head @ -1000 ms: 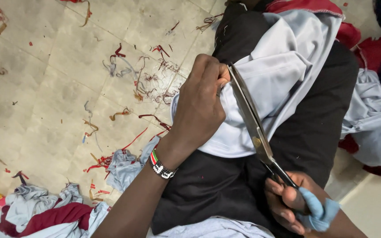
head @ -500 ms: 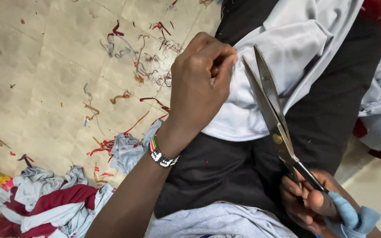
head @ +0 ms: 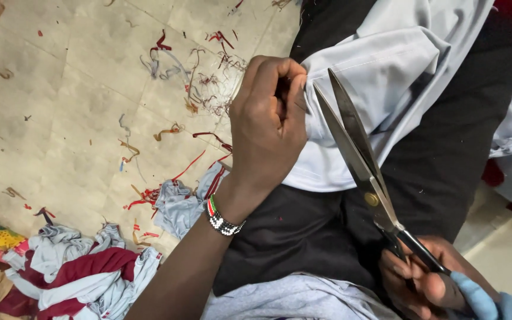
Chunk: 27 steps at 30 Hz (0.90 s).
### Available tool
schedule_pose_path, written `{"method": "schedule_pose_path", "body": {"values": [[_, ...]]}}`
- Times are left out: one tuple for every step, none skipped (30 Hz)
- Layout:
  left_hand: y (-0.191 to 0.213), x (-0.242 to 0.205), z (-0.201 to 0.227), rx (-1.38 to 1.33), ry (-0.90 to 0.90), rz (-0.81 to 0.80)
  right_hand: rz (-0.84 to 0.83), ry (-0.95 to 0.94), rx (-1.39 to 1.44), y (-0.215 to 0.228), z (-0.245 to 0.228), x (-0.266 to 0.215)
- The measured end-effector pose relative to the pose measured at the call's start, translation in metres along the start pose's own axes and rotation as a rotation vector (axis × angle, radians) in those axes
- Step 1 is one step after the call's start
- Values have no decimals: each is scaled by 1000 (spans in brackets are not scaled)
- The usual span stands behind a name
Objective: Trimming excess fabric and loose threads from garments using scissors on a factory floor.
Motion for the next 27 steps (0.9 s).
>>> {"method": "schedule_pose_path", "body": {"values": [[-1, 0, -1, -14, 5, -5, -3, 28, -68, 3, -1, -1], [-2, 0, -2, -28, 11, -11, -7, 55, -137, 7, -2, -2], [-2, 0, -1, -28, 11, -13, -5, 56, -135, 6, -1, -2], [-2, -1, 1, -13, 7, -10, 50, 2, -49, 10, 5, -3], [-2, -1, 2, 0, 1, -7, 105, -50, 37, 14, 11, -4], [-2, -2, 4, -2, 0, -10, 107, -48, 38, 14, 12, -1], [-1, -2, 8, 48, -19, 17, 69, -51, 92, 10, 13, 2], [1, -3, 12, 98, -39, 44, 30, -54, 146, 6, 13, 5], [0, -4, 12, 96, -42, 44, 30, -51, 144, -2, 13, 10], [1, -6, 14, 125, -54, 55, 96, 3, 105, -4, 9, 15], [1, -7, 15, 155, -66, 66, 159, 58, 65, -6, 4, 19], [1, -7, 15, 155, -70, 68, 156, 60, 63, -2, 4, 22], [1, -7, 15, 154, -71, 74, 211, 34, 96, 5, 7, 24], [2, -7, 15, 152, -73, 81, 266, 7, 130, 12, 11, 25], [2, -7, 14, 153, -72, 83, 265, 5, 130, 16, 13, 27], [1, -7, 13, 145, -69, 76, 366, -18, 91, 29, 18, 26], [1, -8, 12, 136, -65, 69, 467, -42, 52, 41, 22, 24], [3, -8, 10, 137, -64, 71, 466, -44, 51, 53, 26, 21], [2, -8, 4, 66, -23, 52, 340, -11, 116, 54, 28, 23], [2, -8, -2, -4, 18, 33, 213, 21, 180, 55, 30, 24], [4, -7, -6, -2, 19, 37, 211, 18, 178, 41, 22, 21], [4, -7, -21, -185, 145, 14, 289, -13, -17, 34, 15, 17], [2, -8, -35, -368, 273, -11, 364, -44, -212, 27, 6, 12], [2, -9, -38, -367, 274, -6, 361, -48, -215, 29, 7, 7], [0, -11, -44, -447, 312, -10, 263, -19, -150, 22, 6, 6], [-2, -13, -50, -527, 349, -15, 165, 8, -85, 14, 5, 3], [-2, -13, -51, -526, 351, -10, 164, 4, -86, 19, 6, 1]]}}
Point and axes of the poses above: each hand's wrist, its own x-axis towards the middle knuckle, its own y-axis out of the back of the hand, z = x × y, the point moved 9 cm from there along x, towards the middle knuckle, and after that the axes turned 5 degrees about y, right-handed, at the moved point
